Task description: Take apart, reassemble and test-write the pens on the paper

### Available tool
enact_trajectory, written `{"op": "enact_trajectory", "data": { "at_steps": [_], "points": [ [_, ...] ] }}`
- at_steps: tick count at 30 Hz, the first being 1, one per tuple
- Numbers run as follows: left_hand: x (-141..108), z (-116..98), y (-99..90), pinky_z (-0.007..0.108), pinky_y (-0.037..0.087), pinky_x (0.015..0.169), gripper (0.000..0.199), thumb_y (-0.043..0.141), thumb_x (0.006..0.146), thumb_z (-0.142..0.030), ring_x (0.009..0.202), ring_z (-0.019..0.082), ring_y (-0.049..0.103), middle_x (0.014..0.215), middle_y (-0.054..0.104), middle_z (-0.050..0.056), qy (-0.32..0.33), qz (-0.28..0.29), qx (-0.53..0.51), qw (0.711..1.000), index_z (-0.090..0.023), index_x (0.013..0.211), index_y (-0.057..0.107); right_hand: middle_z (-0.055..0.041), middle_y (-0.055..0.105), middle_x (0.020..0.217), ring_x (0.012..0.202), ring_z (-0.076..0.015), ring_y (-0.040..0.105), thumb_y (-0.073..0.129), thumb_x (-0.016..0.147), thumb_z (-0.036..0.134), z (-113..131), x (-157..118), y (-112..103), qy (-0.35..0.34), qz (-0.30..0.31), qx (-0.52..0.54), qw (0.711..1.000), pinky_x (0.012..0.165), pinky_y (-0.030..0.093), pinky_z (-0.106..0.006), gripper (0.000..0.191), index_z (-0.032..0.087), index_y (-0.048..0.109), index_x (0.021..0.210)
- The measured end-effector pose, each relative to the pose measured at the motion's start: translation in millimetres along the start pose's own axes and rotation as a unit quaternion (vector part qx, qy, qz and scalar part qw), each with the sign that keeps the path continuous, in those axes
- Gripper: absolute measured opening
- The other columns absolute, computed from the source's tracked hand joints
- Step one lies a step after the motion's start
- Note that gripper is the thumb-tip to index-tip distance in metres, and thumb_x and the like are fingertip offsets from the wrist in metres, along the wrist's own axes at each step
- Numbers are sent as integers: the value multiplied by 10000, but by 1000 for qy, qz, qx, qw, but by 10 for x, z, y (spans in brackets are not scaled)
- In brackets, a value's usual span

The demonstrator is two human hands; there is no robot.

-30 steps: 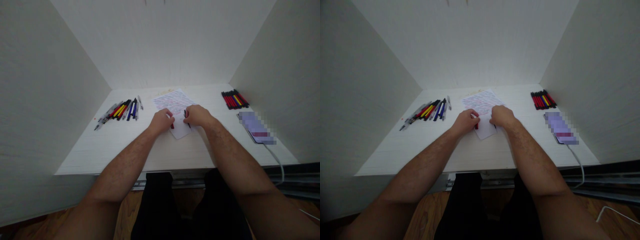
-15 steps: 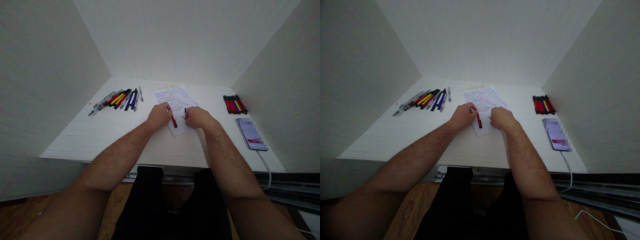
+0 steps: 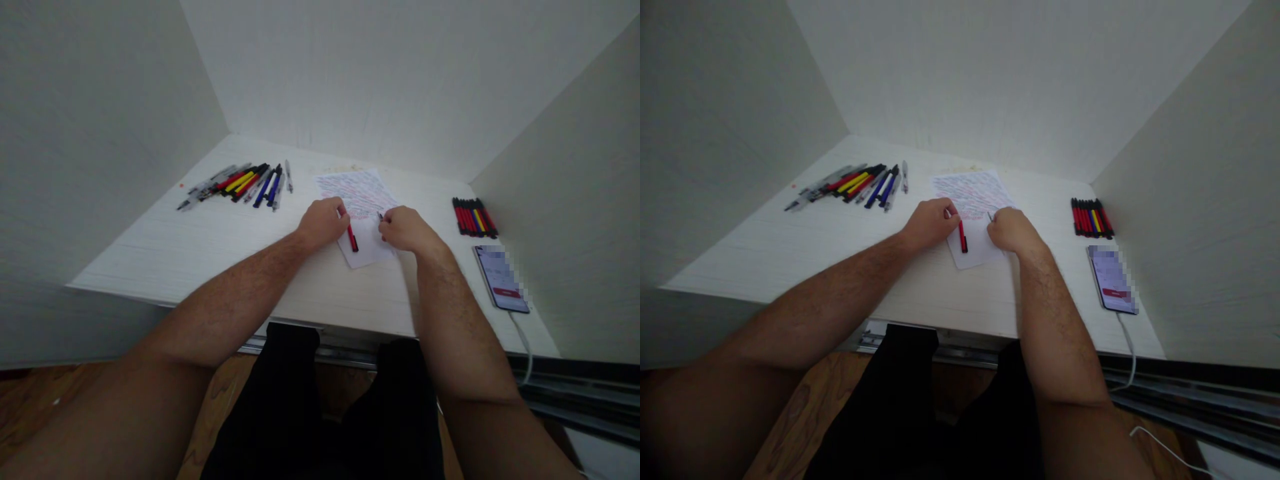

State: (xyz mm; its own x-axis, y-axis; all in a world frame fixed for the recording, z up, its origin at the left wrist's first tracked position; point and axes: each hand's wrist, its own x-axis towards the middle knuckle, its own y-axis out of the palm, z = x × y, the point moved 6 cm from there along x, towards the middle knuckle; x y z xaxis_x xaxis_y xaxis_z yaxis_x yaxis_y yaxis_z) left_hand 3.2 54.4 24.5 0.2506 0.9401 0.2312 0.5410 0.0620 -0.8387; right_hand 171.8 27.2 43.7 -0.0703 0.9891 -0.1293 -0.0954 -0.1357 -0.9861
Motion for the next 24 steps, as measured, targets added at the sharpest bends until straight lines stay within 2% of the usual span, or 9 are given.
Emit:
{"op": "enact_trajectory", "data": {
  "at_steps": [9, 13, 16, 19, 24],
  "points": [
    [17, 25, 17, 324, 479, 811, 164, 560, 824, -287, 832, 193, 619, 898, 716, 63, 6, -6, 5, 1000, -193, 842, 692, -189, 728, 1002, 881, -231, 664, 489, 856, 251, -30, 31, 71, -32, 32, 21, 999, 726, 457, -286, 293, 101, 731, 923],
    [12, 33, 13, 325, 480, 784, 175, 540, 825, -274, 821, 197, 623, 886, 719, 59, 4, -5, 6, 1000, -196, 856, 694, -185, 723, 1008, 881, -227, 658, 483, 869, 245, -7, 16, 56, -44, 27, 11, 999, 735, 448, -290, 289, 104, 729, 927],
    [6, 34, 6, 326, 480, 770, 179, 526, 826, -262, 807, 197, 623, 875, 719, 56, 2, -5, 1, 1000, -198, 854, 691, -136, 728, 959, 842, -199, 651, 524, 835, 208, -1, -15, 41, -49, 26, 43, 998, 751, 444, -280, 266, 125, 720, 994],
    [4, 36, 4, 329, 479, 776, 179, 523, 829, -260, 808, 197, 621, 883, 718, 60, 1, -4, -5, 1000, -197, 853, 688, -82, 724, 857, 762, -170, 640, 578, 815, 214, -29, -55, 16, -41, 37, 74, 996, 754, 446, -274, 326, 133, 685, 1112],
    [7, 46, 14, 341, 480, 811, 168, 539, 831, -272, 829, 205, 622, 896, 715, 69, 1, -1, -10, 1000, -193, 856, 684, -40, 711, 757, 635, -144, 617, 631, 796, 194, -110, -116, -20, -23, 87, 95, 991, 658, 442, -262, 255, 147, 706, 1036]
  ]
}}
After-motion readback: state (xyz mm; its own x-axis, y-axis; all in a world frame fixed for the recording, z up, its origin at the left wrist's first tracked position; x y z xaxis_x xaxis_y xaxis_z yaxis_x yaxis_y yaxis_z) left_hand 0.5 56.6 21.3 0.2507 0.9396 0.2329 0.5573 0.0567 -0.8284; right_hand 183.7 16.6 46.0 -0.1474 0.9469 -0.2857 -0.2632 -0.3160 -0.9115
